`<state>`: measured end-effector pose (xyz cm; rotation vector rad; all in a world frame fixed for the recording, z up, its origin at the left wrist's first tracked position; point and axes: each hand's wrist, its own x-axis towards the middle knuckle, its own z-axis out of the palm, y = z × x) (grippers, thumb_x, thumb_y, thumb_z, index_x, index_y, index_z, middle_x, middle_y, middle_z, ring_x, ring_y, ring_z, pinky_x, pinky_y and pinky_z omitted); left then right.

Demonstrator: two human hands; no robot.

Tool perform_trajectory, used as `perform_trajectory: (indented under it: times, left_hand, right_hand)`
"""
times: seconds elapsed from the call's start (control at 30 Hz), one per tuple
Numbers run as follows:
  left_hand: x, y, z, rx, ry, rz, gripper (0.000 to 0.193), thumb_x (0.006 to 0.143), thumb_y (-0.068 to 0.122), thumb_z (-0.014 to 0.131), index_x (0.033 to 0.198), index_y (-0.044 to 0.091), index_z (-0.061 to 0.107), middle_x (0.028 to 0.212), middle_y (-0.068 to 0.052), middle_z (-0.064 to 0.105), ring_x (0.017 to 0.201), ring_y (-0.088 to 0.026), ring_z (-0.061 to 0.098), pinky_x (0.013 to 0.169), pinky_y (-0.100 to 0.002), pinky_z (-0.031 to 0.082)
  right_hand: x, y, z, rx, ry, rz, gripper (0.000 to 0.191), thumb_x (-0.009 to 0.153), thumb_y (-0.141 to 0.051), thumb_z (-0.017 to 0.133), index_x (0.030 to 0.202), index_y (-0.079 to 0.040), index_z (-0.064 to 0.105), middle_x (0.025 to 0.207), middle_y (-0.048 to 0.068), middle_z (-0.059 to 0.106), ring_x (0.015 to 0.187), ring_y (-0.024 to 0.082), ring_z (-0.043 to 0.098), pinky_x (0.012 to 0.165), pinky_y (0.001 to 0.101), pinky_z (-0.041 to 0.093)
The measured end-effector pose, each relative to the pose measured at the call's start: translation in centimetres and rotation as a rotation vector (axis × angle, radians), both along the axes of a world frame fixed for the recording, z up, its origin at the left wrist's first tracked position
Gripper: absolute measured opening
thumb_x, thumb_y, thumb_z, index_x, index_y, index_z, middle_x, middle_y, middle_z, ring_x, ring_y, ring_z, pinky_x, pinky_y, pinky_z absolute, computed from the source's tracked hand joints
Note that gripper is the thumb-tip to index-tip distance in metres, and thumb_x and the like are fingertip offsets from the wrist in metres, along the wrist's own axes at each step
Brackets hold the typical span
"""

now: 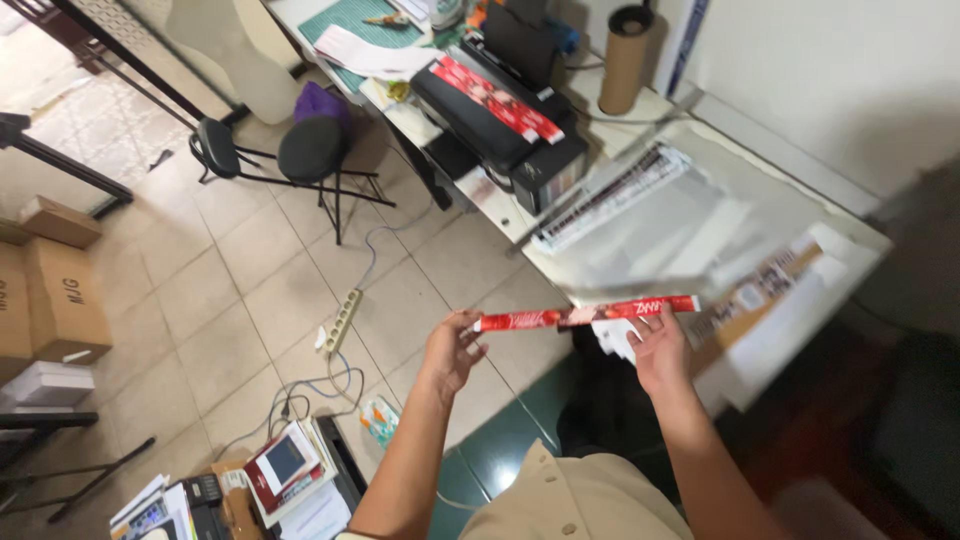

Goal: The person uses a heat press machine to apply printed stickers onto white paper sheets. They place a sticker on the press, close the lid, wait for the cycle, then remove the finished sheet and repeat the process with additional stickers.

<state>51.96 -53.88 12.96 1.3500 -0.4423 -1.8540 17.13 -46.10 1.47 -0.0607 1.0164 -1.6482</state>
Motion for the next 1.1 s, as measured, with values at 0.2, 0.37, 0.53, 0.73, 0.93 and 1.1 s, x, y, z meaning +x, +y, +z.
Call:
perform_trajectory:
  times: [0.2, 0.37, 0.53, 0.73, 0.93, 1.1]
  left_hand:
    - [-0.6, -17.9, -1.8, -0.132, -0.033, 0.022, 0.015, 0.083, 0.024, 0.059, 0.096, 0.018, 0.064, 0.100, 0.002, 0.068, 0.094, -0.015, 0.056, 0.083, -0.038, 0.043]
    - [-1.1, -35.4, 4.4, -0.327, -0.039, -0.016, 0.006, 0.082, 0.019, 0.066, 0.085, 0.015, 0.062, 0.071, 0.004, 0.046, 0.057, -0.013, 0.035, 0.054, -0.034, 0.025]
    - [-3.4, -50.0, 8.3, -0.347, -0.382, -0.086, 0.004, 0.077, 0.017, 0.062, 0.074, 0.015, 0.060, 0.068, 0.003, 0.059, 0.057, -0.011, 0.055, 0.050, -0.026, 0.042]
    - [-2.2, -59.9, 2.7, -0.656, -0.966, -0.247, 0.026, 0.084, 0.024, 0.067, 0.097, 0.002, 0.074, 0.085, -0.014, 0.071, 0.084, -0.030, 0.071, 0.081, -0.044, 0.055]
    - [-1.6, -58.9, -3.0, -1.382, -1.114, -0.609, 0.046, 0.086, 0.021, 0.065, 0.127, 0.001, 0.062, 0.125, -0.021, 0.065, 0.118, -0.040, 0.060, 0.101, -0.049, 0.048]
    - [-3.2, -56.1, -4.4, -1.702, -1.086, -1.049, 0.058, 0.092, 0.030, 0.063, 0.144, 0.006, 0.053, 0.146, -0.017, 0.057, 0.136, -0.034, 0.053, 0.111, -0.047, 0.041]
  right_hand:
    - [1.6, -14.5, 2.8, 0.084, 0.346, -0.022, 0.017, 0.101, -0.023, 0.067, 0.111, -0.009, 0.067, 0.097, -0.001, 0.065, 0.084, 0.010, 0.058, 0.070, 0.0280, 0.044]
    - [3.0, -25.3, 5.9, -0.003, 0.267, 0.042, 0.013, 0.093, -0.017, 0.073, 0.102, -0.016, 0.064, 0.091, -0.003, 0.068, 0.079, 0.010, 0.063, 0.065, 0.0255, 0.041]
    - [6.6, -35.9, 4.0, -0.051, -0.168, 0.031, 0.012, 0.096, -0.014, 0.074, 0.103, -0.015, 0.064, 0.092, -0.001, 0.070, 0.080, 0.011, 0.067, 0.066, 0.0262, 0.046]
    - [13.9, -37.3, -0.1, 0.215, -0.023, -0.102, 0.005, 0.096, -0.010, 0.064, 0.099, -0.008, 0.062, 0.093, 0.007, 0.075, 0.075, 0.017, 0.072, 0.064, 0.0298, 0.052]
    - [13.1, -36.1, 2.3, 0.544, 1.216, -0.155, 0.024, 0.092, -0.017, 0.075, 0.106, -0.002, 0.063, 0.093, 0.016, 0.070, 0.079, 0.029, 0.067, 0.071, 0.0403, 0.054]
    - [11.9, -38.2, 5.2, 0.534, 1.751, -0.149, 0.035, 0.089, -0.017, 0.076, 0.116, 0.000, 0.063, 0.103, 0.019, 0.069, 0.094, 0.037, 0.068, 0.083, 0.0478, 0.054]
